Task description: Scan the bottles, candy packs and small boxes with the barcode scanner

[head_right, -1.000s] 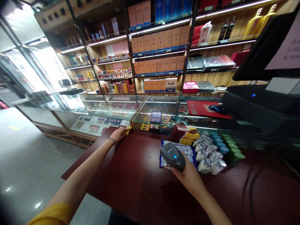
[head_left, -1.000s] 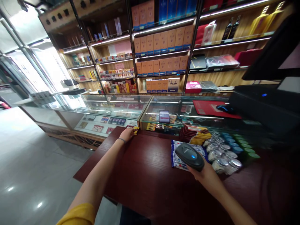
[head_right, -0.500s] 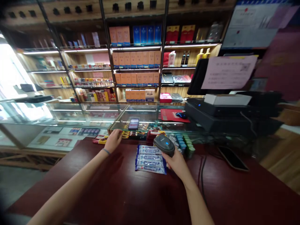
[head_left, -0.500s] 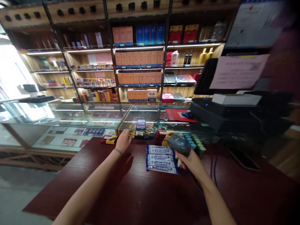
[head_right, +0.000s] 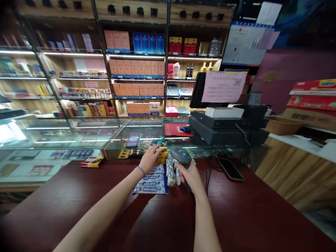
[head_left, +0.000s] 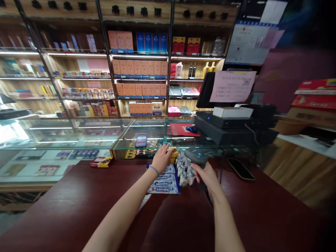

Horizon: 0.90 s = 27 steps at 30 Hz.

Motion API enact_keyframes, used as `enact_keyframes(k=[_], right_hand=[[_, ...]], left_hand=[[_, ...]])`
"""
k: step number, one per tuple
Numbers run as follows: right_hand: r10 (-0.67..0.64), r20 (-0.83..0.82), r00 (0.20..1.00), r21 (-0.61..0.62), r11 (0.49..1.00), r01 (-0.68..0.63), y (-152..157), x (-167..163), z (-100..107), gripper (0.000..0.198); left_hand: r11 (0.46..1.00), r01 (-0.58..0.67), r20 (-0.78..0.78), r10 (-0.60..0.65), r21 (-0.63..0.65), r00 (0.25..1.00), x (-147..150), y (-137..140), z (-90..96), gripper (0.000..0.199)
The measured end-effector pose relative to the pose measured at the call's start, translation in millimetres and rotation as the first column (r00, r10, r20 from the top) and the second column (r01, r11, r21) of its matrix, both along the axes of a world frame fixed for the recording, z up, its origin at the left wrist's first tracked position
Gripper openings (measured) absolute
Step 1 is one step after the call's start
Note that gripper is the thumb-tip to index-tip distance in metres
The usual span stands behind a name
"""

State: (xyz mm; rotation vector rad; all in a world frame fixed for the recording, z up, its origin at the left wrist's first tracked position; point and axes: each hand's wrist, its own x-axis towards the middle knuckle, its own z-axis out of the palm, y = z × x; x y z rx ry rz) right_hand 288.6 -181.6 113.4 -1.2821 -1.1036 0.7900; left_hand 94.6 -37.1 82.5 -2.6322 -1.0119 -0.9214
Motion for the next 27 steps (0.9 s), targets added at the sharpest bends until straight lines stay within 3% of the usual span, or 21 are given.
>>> enact_keyframes(k=[6,12,15,18,20,23,27], right_hand=[[-0.023,-0.02,1.0,-0.008,1.0,0.023,-2,-2,3,0.037],[-0.013,0.016,1.0,0.031,0.999,0.012,-2,-1,4,0.034],[-0.029,0.046,0.999,0.031,0.999,0.027,-1,0,2,0.036],[-0.038,0.023,0.999,0.034,0.999,0.037,0,-3,2,0.034],[-0.036,0.02,0.999,0.05,0.998,0.035,0,-7,2,0.036],[-0.014,0.025,1.0,0.055,0.998,0.013,-1,-18,4,0.04],[0.011,-0.002,1.0,0.081,0.997,-0.011,0,-39,2,0.033]], left_hand=[[0.996,-0.083,-0.069,0.082,-0.011,0.994,19,-3,-7.0,0.041],[0.999,-0.053,-0.033,0.053,0.006,0.998,16,-6,-3.9,0.026],[1.0,0.019,0.068,-0.02,0.019,0.997,5,-10,0.1,0.03],[0.999,0.041,0.313,-0.04,0.003,0.949,-15,-17,2.6,0.031],[0.996,0.049,0.534,0.0,-0.078,0.846,-32,-23,1.8,0.028],[0.962,0.11,0.813,0.145,-0.249,0.564,-60,-30,-5.3,0.022],[0.884,0.288,0.924,0.312,-0.368,0.222,-97,-34,-23.0,0.031]])
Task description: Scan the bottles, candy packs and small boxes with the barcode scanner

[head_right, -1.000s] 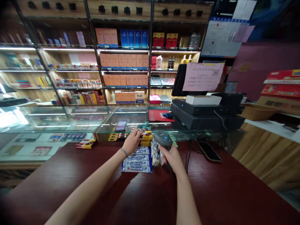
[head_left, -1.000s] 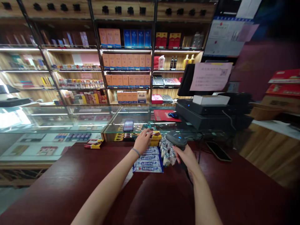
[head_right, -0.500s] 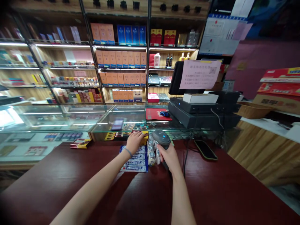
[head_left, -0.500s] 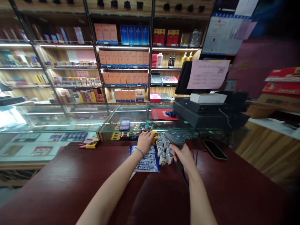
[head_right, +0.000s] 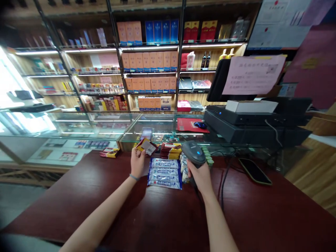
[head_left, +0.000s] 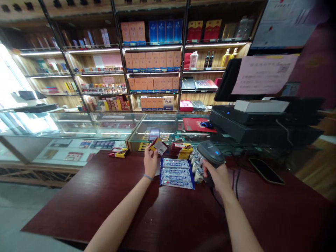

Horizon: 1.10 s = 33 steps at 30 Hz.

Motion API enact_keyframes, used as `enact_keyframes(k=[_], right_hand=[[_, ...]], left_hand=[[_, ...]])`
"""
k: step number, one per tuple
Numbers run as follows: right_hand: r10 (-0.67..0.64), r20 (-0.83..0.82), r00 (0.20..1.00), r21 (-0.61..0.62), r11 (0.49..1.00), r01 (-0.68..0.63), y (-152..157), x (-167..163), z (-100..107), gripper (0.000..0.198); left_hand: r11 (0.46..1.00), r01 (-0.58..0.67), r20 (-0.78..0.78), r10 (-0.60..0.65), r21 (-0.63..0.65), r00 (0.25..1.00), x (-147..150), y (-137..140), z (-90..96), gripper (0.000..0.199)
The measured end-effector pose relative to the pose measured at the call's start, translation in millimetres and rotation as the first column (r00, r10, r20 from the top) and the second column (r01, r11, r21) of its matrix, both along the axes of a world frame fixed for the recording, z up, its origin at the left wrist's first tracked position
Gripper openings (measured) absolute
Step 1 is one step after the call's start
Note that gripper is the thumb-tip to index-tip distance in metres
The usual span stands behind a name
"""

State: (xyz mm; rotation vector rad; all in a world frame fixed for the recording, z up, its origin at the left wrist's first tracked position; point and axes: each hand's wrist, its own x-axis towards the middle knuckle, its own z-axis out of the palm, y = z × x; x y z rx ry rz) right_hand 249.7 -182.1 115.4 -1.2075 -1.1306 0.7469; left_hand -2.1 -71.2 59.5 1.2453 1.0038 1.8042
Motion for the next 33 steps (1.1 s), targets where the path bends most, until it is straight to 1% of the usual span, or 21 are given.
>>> enact_keyframes(k=[3,5,7,10,11,14,16,18,21,23,25,27,30,33], right_hand=[[0.022,0.04,0.999,0.02,1.0,-0.023,2,-18,-6,0.032],[0.047,0.088,0.995,0.001,0.999,-0.047,3,-32,-12,0.03],[0.09,0.127,0.988,-0.031,0.996,-0.087,2,-47,-19,0.028],[0.158,0.184,0.97,-0.058,0.987,-0.15,-1,-69,-28,0.044],[0.181,0.209,0.961,-0.064,0.983,-0.171,-2,-75,-31,0.046],[0.286,0.295,0.912,-0.104,0.958,-0.267,-4,-88,-41,0.047],[0.358,0.34,0.869,-0.14,0.934,-0.33,-4,-91,-47,0.053],[0.395,0.38,0.836,-0.162,0.919,-0.361,-3,-92,-51,0.056],[0.388,0.417,0.822,-0.16,0.922,-0.353,-1,-91,-55,0.054],[0.37,0.414,0.832,-0.161,0.929,-0.333,0,-90,-56,0.055],[0.37,0.402,0.837,-0.17,0.929,-0.329,0,-89,-54,0.055],[0.375,0.408,0.832,-0.169,0.927,-0.334,-1,-89,-53,0.053],[0.369,0.441,0.818,-0.161,0.929,-0.333,-1,-89,-52,0.051],[0.362,0.443,0.82,-0.157,0.932,-0.326,0,-87,-53,0.048]], left_hand=[[0.989,0.116,0.25,-0.09,-0.093,0.964,-23,-1,-14.4,0.039],[0.98,0.143,0.374,-0.083,-0.137,0.924,-34,-1,-22.8,0.042],[0.973,0.151,0.46,-0.056,-0.174,0.886,-43,0,-29.6,0.041],[0.961,0.172,0.547,-0.026,-0.218,0.837,-52,2,-36.9,0.034],[0.958,0.176,0.567,-0.016,-0.228,0.824,-54,3,-38.7,0.032],[0.953,0.168,0.599,0.016,-0.251,0.801,-58,6,-43.5,0.025],[0.951,0.158,0.6,0.034,-0.264,0.8,-60,8,-46.9,0.023],[0.949,0.151,0.599,0.048,-0.278,0.799,-62,11,-50.7,0.022],[0.946,0.144,0.575,0.051,-0.289,0.817,-63,14,-55.6,0.019],[0.947,0.134,0.534,0.045,-0.292,0.845,-63,15,-57.4,0.016],[0.946,0.125,0.513,0.048,-0.297,0.857,-63,16,-57.7,0.015],[0.945,0.129,0.537,0.056,-0.301,0.842,-63,16,-57.2,0.018],[0.941,0.143,0.597,0.072,-0.305,0.799,-63,16,-55.9,0.022],[0.94,0.148,0.632,0.087,-0.309,0.77,-63,15,-53.7,0.023]])
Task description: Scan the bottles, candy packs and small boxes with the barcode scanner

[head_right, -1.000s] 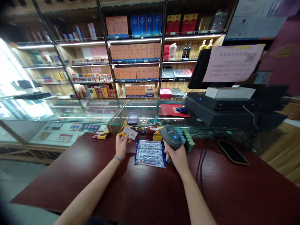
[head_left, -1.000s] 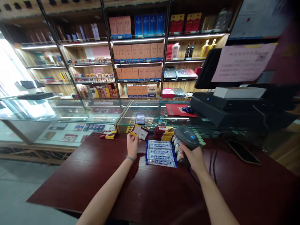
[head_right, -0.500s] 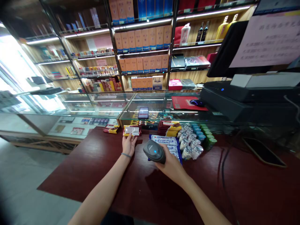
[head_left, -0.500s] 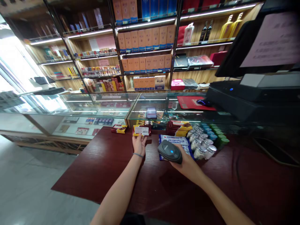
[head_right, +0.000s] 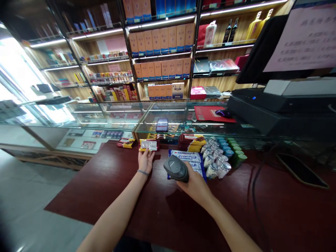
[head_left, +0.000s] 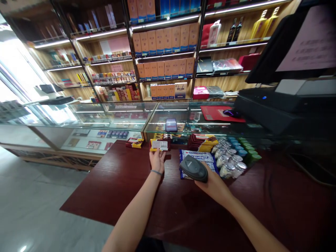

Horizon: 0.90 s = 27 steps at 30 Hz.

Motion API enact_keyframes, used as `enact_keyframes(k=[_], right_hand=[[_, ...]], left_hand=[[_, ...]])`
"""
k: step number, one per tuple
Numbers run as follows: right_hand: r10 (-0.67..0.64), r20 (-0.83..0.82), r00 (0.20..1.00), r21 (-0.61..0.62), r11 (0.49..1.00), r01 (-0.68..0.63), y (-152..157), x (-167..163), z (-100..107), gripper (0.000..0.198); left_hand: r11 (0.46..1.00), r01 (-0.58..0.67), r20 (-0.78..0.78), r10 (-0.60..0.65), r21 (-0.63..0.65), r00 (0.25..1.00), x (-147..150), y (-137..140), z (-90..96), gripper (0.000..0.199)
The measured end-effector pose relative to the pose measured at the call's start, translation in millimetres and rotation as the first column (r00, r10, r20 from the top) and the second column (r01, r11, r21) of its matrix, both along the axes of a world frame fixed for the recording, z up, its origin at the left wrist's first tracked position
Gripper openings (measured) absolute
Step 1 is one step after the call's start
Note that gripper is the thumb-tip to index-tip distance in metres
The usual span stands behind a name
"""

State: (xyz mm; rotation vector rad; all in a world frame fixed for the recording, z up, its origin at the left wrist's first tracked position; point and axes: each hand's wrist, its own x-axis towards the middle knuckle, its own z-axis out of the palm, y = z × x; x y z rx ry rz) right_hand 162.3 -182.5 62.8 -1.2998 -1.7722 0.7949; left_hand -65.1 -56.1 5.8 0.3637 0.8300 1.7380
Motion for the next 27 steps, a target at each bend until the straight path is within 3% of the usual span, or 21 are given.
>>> enact_keyframes(k=[6,9,11,15,20,22,27], right_hand=[[-0.063,-0.043,0.997,-0.023,0.998,0.062,0,-1,3,0.049],[-0.136,-0.083,0.987,-0.016,0.991,0.135,-2,-3,6,0.044],[-0.161,-0.124,0.979,-0.01,0.987,0.161,-2,-4,8,0.043],[-0.177,-0.196,0.964,0.0,0.984,0.18,-2,-2,9,0.047],[-0.17,-0.204,0.964,0.003,0.985,0.175,-1,0,9,0.048],[-0.167,-0.204,0.965,0.012,0.985,0.173,-1,1,9,0.047],[-0.175,-0.196,0.965,0.006,0.984,0.179,2,1,4,0.043]], left_hand=[[0.998,0.011,-0.111,-0.004,0.064,0.994,2,-1,10.6,0.028],[0.991,-0.078,-0.26,0.104,0.109,0.96,3,1,18.7,0.03],[0.973,-0.152,-0.39,0.21,0.173,0.897,1,3,26.0,0.025],[0.93,-0.158,-0.654,0.348,0.332,0.671,-17,2,44.9,0.014],[0.889,-0.005,-0.846,0.437,0.458,0.306,-78,1,58.6,0.02],[0.887,0.045,-0.878,0.446,0.459,0.176,-108,5,57.1,0.023],[0.932,0.035,-0.922,0.362,0.361,-0.138,-171,22,48.3,0.028]])
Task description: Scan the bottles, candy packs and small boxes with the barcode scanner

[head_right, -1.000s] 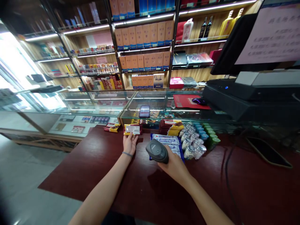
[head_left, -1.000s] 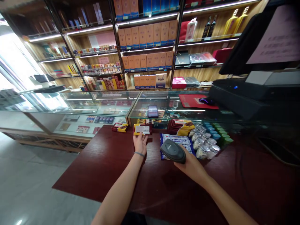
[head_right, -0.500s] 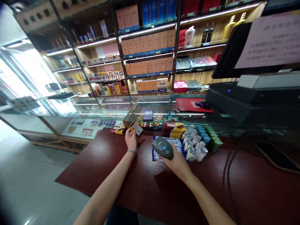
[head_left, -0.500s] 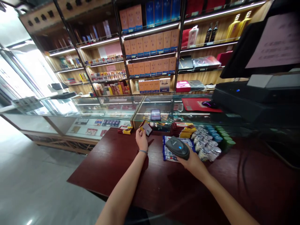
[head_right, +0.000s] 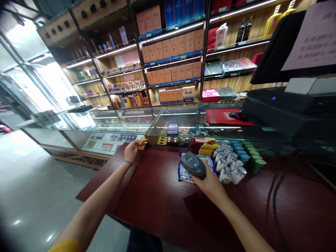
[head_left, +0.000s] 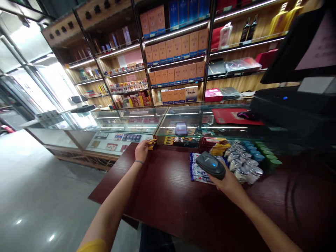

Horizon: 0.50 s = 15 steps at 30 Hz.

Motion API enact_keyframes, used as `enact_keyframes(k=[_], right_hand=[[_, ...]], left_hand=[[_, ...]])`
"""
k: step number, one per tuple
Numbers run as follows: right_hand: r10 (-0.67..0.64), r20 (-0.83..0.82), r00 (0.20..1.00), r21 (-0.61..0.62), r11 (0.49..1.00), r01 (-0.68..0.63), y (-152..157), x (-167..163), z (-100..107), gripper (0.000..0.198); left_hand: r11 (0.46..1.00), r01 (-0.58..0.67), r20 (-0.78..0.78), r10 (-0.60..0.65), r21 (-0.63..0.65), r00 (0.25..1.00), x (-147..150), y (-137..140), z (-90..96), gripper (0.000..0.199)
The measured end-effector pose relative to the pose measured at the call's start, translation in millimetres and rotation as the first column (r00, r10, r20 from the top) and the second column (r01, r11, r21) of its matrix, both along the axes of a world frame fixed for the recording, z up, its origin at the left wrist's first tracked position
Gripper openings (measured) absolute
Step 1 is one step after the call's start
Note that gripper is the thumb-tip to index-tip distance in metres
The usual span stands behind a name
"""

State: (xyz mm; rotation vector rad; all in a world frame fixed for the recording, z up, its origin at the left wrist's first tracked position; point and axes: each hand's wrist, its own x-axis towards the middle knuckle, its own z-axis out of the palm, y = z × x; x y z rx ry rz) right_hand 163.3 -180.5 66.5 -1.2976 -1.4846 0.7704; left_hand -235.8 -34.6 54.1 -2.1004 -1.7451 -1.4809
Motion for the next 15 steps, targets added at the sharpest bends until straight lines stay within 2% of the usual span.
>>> enact_keyframes(k=[4,7,10,15], right_hand=[[-0.03,-0.002,1.0,-0.05,0.998,0.03,3,2,-4,0.047],[-0.045,0.004,0.999,-0.093,0.995,0.045,3,3,-3,0.047],[-0.056,0.002,0.998,-0.086,0.995,0.056,2,1,1,0.044],[-0.055,0.007,0.998,-0.071,0.996,0.055,0,0,3,0.042]], left_hand=[[0.993,-0.047,-0.294,0.013,-0.108,0.956,-27,5,-3.6,0.028],[0.981,-0.069,-0.438,-0.016,-0.18,0.899,-37,8,-7.0,0.026],[0.966,-0.065,-0.473,-0.064,-0.251,0.879,-42,14,-12.4,0.025],[0.953,0.063,-0.43,-0.193,-0.297,0.882,-45,30,-20.5,0.031]])
